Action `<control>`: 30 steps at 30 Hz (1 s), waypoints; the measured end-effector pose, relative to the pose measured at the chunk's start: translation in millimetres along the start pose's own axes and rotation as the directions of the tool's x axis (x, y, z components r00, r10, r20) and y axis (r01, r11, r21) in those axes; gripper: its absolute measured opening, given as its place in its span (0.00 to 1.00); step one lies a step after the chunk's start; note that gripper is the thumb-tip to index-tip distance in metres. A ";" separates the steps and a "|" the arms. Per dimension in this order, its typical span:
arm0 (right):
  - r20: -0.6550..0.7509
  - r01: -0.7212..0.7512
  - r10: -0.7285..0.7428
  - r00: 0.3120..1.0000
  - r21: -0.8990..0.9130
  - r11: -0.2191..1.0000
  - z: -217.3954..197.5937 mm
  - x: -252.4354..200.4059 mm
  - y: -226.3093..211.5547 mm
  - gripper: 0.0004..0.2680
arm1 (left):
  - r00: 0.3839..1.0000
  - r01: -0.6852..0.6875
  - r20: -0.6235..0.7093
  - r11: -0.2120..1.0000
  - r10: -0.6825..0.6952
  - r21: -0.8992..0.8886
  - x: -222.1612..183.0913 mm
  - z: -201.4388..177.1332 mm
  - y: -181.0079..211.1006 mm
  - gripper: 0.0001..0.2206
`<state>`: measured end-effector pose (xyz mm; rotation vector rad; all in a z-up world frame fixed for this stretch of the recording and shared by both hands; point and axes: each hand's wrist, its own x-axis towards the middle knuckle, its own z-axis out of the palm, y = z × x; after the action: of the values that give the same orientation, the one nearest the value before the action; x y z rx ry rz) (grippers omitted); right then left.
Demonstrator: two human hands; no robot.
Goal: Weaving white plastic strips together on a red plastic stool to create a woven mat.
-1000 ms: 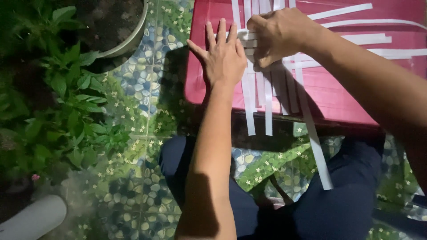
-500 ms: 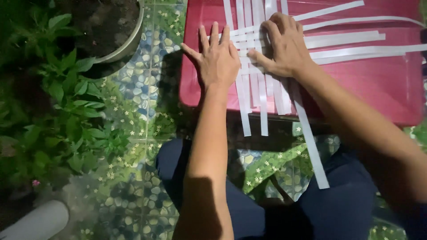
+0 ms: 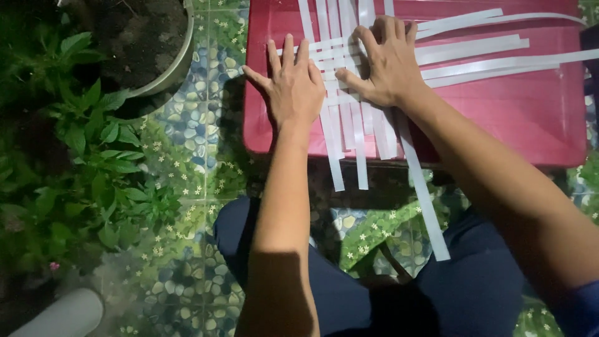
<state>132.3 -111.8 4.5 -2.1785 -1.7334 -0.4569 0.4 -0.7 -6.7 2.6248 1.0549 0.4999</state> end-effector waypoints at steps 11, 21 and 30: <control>0.011 -0.008 0.007 1.000 0.055 0.998 -0.3 1.6 -0.5 0.22 | 0.997 -0.051 -0.053 0.999 0.050 -0.008 1.5 6.3 -4.1 0.17; -0.026 0.012 -0.012 1.000 0.008 1.000 6.2 0.0 3.4 0.20 | 0.990 -0.089 -0.114 0.996 0.087 -0.020 0.5 14.9 -6.5 0.16; -0.048 -0.005 0.005 0.999 -0.005 1.000 8.7 -0.8 5.2 0.17 | 0.992 -0.101 -0.077 0.995 0.101 -0.004 0.1 15.5 -6.7 0.16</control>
<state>137.6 -109.8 -4.0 -2.1568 -1.7033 -0.5084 2.7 2.2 -23.2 2.6822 0.9431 0.6296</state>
